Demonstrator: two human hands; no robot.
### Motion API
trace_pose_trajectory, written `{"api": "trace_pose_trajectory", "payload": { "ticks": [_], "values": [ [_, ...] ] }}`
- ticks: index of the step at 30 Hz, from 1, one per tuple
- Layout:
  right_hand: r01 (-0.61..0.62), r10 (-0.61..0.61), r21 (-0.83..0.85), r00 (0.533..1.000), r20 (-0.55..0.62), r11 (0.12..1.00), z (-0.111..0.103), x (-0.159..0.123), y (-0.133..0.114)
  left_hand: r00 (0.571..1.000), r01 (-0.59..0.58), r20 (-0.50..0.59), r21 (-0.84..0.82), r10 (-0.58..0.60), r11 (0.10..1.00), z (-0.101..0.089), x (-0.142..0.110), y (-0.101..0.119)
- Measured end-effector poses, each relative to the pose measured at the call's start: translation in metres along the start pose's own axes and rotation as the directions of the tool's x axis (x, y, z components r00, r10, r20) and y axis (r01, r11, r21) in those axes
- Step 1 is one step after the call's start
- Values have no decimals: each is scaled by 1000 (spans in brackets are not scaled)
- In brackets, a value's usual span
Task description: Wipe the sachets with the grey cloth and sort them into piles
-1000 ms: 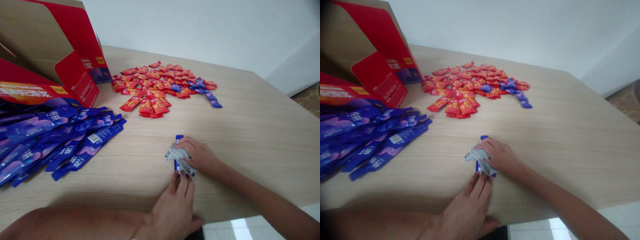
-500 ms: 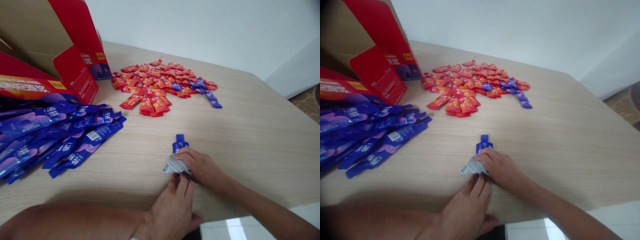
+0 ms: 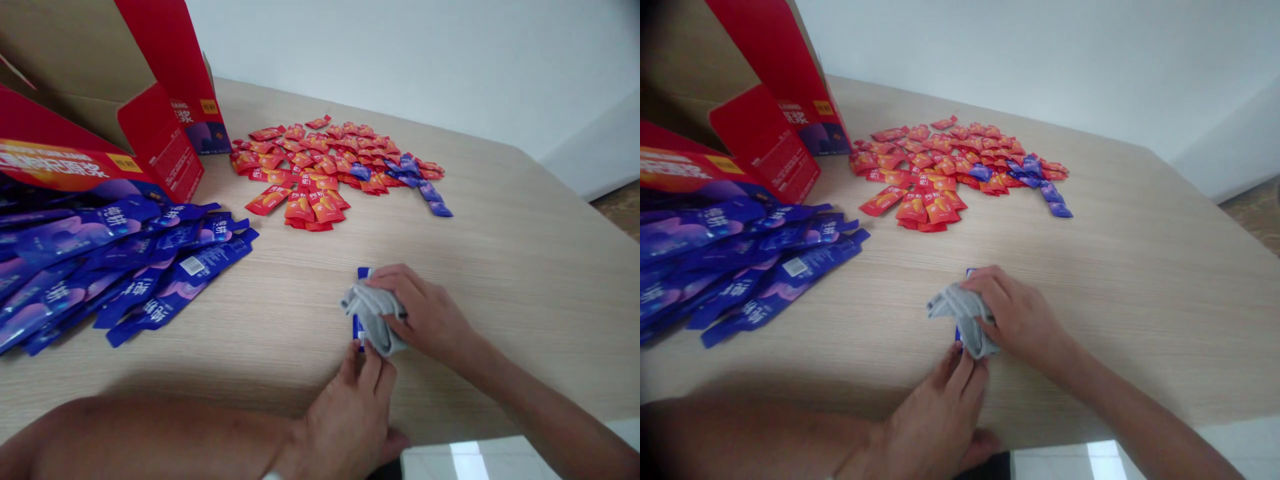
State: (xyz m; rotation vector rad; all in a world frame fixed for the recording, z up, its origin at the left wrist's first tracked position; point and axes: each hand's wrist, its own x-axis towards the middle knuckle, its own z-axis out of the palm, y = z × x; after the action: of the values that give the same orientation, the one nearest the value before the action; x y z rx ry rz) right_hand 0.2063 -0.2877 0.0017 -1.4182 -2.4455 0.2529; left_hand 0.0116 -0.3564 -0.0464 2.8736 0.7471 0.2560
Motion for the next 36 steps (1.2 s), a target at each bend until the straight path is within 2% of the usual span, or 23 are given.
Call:
{"api": "trace_pose_trajectory", "payload": {
  "ticks": [3, 5, 9, 11, 13, 15, 17, 21, 24, 27, 31, 33, 36],
  "values": [
    [45, -52, 48, 986, 158, 998, 16, -16, -12, 1000, 24, 3, -23, -24, 999, 2, 1, 1],
    [-4, -3, 37, 983, 184, 999, 27, -10, -5, 999, 24, -21, -10, -25, 1000, 2, 1, 1],
    [-101, 110, -79, 986, 125, 992, 33, 30, 30, 999, 7, -50, 26, -6, 1000, -1, 1, 0],
    [-113, 127, -136, 987, 96, 984, 26, 48, 44, 1000, 3, -18, 15, -2, 1000, -2, 1, -1],
    [-118, 124, -162, 992, 29, 980, 14, 55, 49, 1000, 0, -3, -2, 0, 1000, -3, 1, -2],
    [-113, 106, -142, 993, -59, 983, 3, 47, 42, 1000, -5, -9, -4, 5, 1000, -3, 1, -2],
    [-83, 75, -92, 994, -85, 992, -3, 28, 26, 1000, -7, -23, 5, 7, 1000, -2, 1, -1],
    [20, -17, -20, 992, 123, 1000, 7, -12, -3, 999, 17, -43, -10, -18, 1000, 0, 0, 1],
    [23, -17, -29, 981, 192, 999, 24, -13, -1, 998, 27, -56, -1, -27, 1000, 0, 0, 1],
    [-34, 49, -99, 986, 161, 994, 33, 16, 19, 998, -4, -58, 29, 6, 1000, -1, 0, -1],
    [-79, 101, -202, 989, 103, 976, 22, 57, 44, 999, -21, -46, 31, 23, 999, -2, 0, -2],
    [-86, 95, -204, 995, 34, 975, 11, 60, 45, 998, -22, -55, 19, 23, 1000, -2, 0, -3],
    [-69, 59, -133, 995, -78, 989, -2, 39, 29, 997, -15, -79, 18, 16, 1000, 0, 0, -3]
  ]
}}
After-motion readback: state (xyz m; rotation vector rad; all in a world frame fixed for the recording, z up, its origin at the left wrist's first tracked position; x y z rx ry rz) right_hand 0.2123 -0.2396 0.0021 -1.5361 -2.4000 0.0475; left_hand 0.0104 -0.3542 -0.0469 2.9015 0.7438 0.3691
